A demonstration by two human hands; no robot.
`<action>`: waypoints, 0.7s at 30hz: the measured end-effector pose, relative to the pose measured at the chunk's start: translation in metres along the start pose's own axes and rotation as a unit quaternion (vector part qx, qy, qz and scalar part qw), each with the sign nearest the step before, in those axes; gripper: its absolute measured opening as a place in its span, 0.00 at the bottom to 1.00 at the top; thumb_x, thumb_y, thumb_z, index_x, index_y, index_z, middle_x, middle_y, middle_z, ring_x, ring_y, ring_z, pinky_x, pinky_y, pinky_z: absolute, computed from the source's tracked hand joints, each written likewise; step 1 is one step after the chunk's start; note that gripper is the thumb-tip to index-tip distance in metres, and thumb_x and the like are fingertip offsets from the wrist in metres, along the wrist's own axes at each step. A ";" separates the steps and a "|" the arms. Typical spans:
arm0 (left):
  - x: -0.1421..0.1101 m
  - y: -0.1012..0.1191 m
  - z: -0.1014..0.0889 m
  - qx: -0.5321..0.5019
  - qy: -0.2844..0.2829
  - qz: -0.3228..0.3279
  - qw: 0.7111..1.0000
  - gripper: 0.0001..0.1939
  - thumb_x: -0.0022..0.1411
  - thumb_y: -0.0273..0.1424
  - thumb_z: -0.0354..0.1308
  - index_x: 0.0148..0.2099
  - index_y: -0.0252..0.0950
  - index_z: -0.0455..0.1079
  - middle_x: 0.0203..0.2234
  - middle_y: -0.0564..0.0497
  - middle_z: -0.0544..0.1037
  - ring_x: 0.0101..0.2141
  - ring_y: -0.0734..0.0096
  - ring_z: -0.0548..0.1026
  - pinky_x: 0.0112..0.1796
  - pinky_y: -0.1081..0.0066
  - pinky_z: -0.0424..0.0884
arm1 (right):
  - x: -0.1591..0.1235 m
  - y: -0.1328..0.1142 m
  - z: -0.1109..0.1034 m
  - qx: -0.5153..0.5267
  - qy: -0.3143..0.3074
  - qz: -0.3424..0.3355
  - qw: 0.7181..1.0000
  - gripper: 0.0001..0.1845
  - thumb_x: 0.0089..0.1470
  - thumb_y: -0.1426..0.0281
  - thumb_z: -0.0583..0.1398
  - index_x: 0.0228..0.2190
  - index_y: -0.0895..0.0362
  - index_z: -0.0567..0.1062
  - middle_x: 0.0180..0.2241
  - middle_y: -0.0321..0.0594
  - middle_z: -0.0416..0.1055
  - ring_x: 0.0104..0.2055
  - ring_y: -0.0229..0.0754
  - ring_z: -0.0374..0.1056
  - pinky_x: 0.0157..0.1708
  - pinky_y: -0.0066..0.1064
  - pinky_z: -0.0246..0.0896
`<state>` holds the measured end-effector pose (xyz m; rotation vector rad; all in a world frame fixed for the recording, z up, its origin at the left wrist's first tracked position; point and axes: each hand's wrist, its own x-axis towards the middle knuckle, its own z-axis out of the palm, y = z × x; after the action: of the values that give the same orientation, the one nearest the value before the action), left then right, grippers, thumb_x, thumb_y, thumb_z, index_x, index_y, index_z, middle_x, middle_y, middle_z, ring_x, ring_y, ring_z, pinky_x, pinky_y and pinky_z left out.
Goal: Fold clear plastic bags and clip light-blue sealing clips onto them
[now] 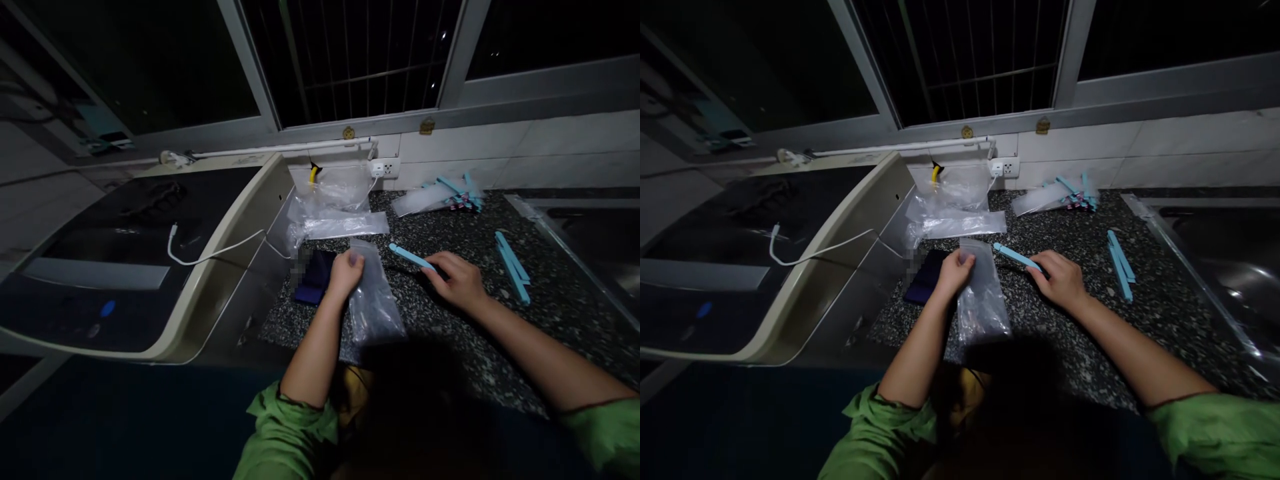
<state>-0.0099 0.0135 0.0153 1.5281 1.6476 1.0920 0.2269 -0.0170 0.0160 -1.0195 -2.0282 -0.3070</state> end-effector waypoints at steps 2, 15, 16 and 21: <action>-0.001 0.001 0.008 -0.108 -0.045 -0.009 0.993 0.04 0.50 0.29 0.55 0.29 0.33 0.69 0.26 0.49 0.75 0.30 0.68 0.71 0.37 0.69 0.65 | 0.001 -0.001 -0.002 0.006 0.003 0.001 1.000 0.06 0.53 0.69 0.57 0.32 0.56 0.72 0.29 0.41 0.73 0.31 0.40 0.70 0.30 0.30 0.65; -0.020 0.012 0.016 -0.346 -0.274 -0.103 0.891 0.15 0.37 0.32 0.65 0.31 0.30 0.71 0.23 0.52 0.75 0.25 0.74 0.69 0.34 0.73 0.63 | -0.001 -0.010 0.005 0.030 -0.029 -0.018 0.999 0.05 0.52 0.69 0.57 0.31 0.56 0.73 0.29 0.42 0.73 0.32 0.40 0.69 0.32 0.31 0.65; -0.020 0.012 0.015 -0.346 -0.276 -0.103 0.891 0.14 0.37 0.32 0.65 0.30 0.31 0.71 0.22 0.53 0.74 0.24 0.75 0.69 0.33 0.74 0.62 | -0.002 -0.010 0.005 0.029 -0.033 -0.017 0.999 0.05 0.52 0.69 0.57 0.31 0.56 0.73 0.29 0.42 0.73 0.32 0.40 0.69 0.31 0.31 0.65; -0.021 0.017 0.009 -0.358 -0.294 -0.095 0.881 0.15 0.35 0.29 0.63 0.32 0.32 0.72 0.21 0.55 0.73 0.24 0.77 0.67 0.31 0.75 0.61 | -0.004 -0.009 0.009 0.032 -0.044 -0.023 0.998 0.06 0.53 0.70 0.57 0.32 0.57 0.73 0.29 0.42 0.73 0.31 0.40 0.69 0.32 0.31 0.65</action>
<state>0.0088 -0.0065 0.0244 1.0213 0.8100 0.8636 0.2162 -0.0204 0.0092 -0.9635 -2.1294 -0.2223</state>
